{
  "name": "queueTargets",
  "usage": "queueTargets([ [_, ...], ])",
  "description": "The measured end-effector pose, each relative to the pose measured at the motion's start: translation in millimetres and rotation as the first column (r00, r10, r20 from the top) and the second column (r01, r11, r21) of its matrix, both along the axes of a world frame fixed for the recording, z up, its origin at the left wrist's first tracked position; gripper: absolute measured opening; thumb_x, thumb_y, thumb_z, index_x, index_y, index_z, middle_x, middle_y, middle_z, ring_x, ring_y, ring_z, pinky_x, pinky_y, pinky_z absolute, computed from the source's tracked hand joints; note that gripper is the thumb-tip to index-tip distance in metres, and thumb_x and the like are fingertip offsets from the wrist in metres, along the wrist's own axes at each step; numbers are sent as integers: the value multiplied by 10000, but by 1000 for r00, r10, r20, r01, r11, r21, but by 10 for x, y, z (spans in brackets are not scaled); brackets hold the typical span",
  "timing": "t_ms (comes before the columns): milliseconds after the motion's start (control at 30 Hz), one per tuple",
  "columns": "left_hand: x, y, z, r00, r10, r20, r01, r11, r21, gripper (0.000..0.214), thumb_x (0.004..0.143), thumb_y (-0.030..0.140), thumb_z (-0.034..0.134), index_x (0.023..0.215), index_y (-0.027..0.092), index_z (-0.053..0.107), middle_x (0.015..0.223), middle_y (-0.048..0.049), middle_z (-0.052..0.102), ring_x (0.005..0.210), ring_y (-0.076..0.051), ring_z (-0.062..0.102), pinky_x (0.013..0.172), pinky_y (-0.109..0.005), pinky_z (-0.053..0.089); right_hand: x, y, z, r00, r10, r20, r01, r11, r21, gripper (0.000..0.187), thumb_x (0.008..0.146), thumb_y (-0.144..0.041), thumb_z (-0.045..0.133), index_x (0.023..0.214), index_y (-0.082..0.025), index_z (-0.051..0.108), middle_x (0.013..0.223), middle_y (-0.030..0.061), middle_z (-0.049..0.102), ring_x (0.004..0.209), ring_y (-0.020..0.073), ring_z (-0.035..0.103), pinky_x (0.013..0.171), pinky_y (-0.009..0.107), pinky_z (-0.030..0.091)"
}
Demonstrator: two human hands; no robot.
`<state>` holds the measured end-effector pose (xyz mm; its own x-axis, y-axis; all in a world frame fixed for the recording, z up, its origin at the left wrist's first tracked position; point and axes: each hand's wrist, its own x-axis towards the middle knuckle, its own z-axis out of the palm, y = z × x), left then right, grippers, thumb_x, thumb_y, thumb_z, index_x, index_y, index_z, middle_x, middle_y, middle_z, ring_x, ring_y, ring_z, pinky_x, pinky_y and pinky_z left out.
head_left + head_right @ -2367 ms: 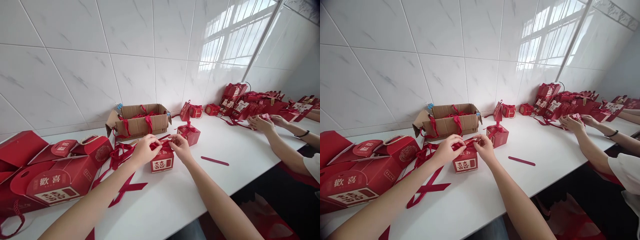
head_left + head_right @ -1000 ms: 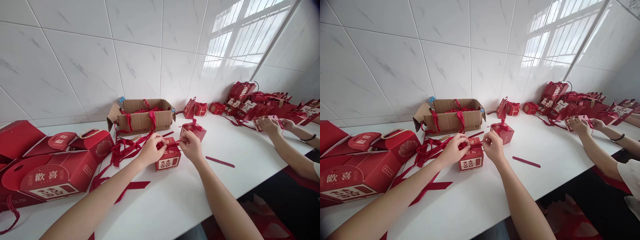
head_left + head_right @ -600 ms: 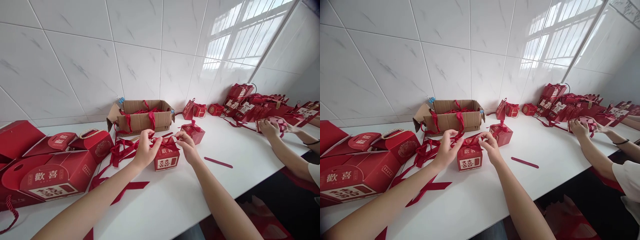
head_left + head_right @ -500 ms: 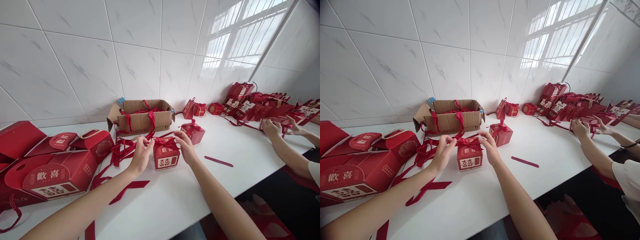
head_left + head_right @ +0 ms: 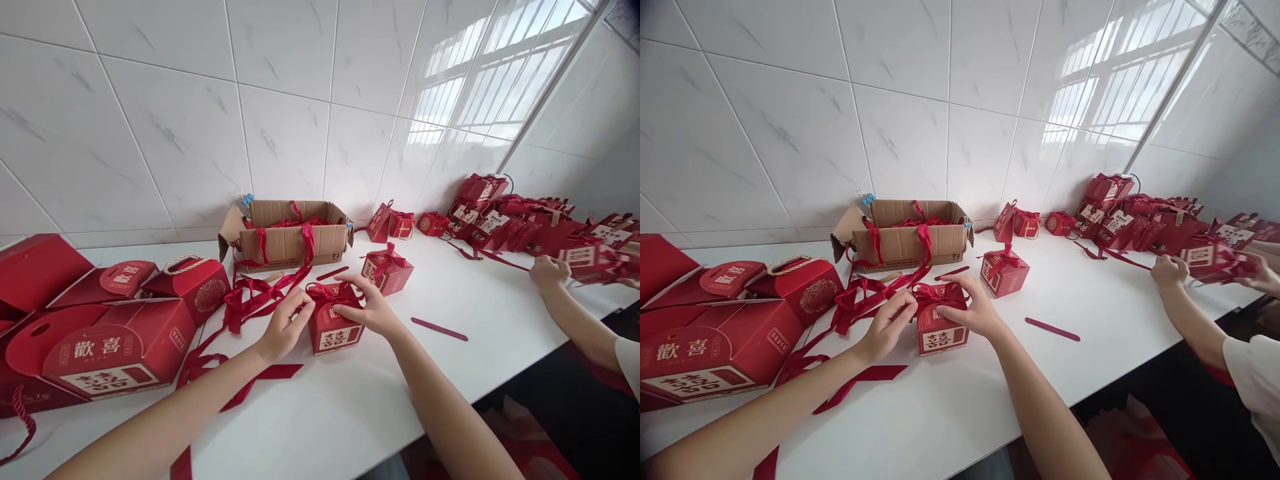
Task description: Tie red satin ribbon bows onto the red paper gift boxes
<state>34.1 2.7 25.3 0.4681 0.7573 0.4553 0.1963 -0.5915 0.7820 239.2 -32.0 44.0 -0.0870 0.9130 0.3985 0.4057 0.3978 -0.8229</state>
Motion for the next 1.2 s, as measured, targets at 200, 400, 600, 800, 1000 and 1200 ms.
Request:
queueTargets([
  [200, -45, -111, -135, 997, -72, -3, 71, 990, 126, 247, 924, 326, 381, 718, 211, 455, 777, -34, 480, 756, -173, 486, 727, -324, 441, 8, -27, 8, 996, -82, 18, 83, 996, -27, 563, 716, -432, 728, 1243, -320, 566, 990, 36, 620, 956, 215, 572, 880, 381, 451],
  [400, -59, -191, -151, 994, -93, 56, 94, 996, -11, 295, 911, 387, 396, 672, 220, 445, 767, -37, 474, 742, -190, 482, 727, -361, 441, 29, -37, 4, 996, 10, 86, -6, 999, -47, 292, 709, -413, 741, 974, -294, 712, 972, 43, 562, 976, 212, 555, 910, 384, 441],
  [600, -78, -344, 88, 974, -9, 227, 83, 945, -317, 241, 857, 488, 449, 712, 305, 511, 710, -8, 522, 684, -219, 481, 698, -438, 444, -6, -69, 18, 991, 130, 0, -130, 988, -85, 114, 757, -358, 707, 814, -262, 727, 1153, 59, 543, 1086, 224, 561, 914, 366, 470],
  [800, -47, -294, 140, 938, 7, 346, 166, 869, -466, 136, 805, 465, 559, 846, 345, 611, 709, 7, 525, 636, -186, 440, 630, -384, 405, -34, -83, 30, 984, 175, -40, -178, 980, -85, 121, 766, -347, 706, 818, -237, 709, 1108, 66, 589, 1042, 215, 588, 890, 360, 482],
  [1000, -79, -89, 22, 919, -110, 377, 279, 859, -430, 230, 816, 357, 548, 698, 181, 638, 720, -3, 449, 663, -136, 392, 639, -303, 357, -33, -87, 34, 982, 184, -52, -188, 978, -89, 102, 767, -321, 710, 781, -221, 694, 1108, 66, 585, 1046, 205, 586, 885, 343, 471],
  [1200, -81, -22, 79, 892, -99, 442, 313, 840, -444, 305, 819, 345, 545, 581, 154, 551, 869, -16, 420, 758, -136, 398, 730, -296, 362, -40, -81, 32, 989, 149, -3, -149, 984, -98, 89, 766, -298, 704, 746, -211, 701, 1167, 77, 550, 1106, 219, 559, 919, 349, 453],
])
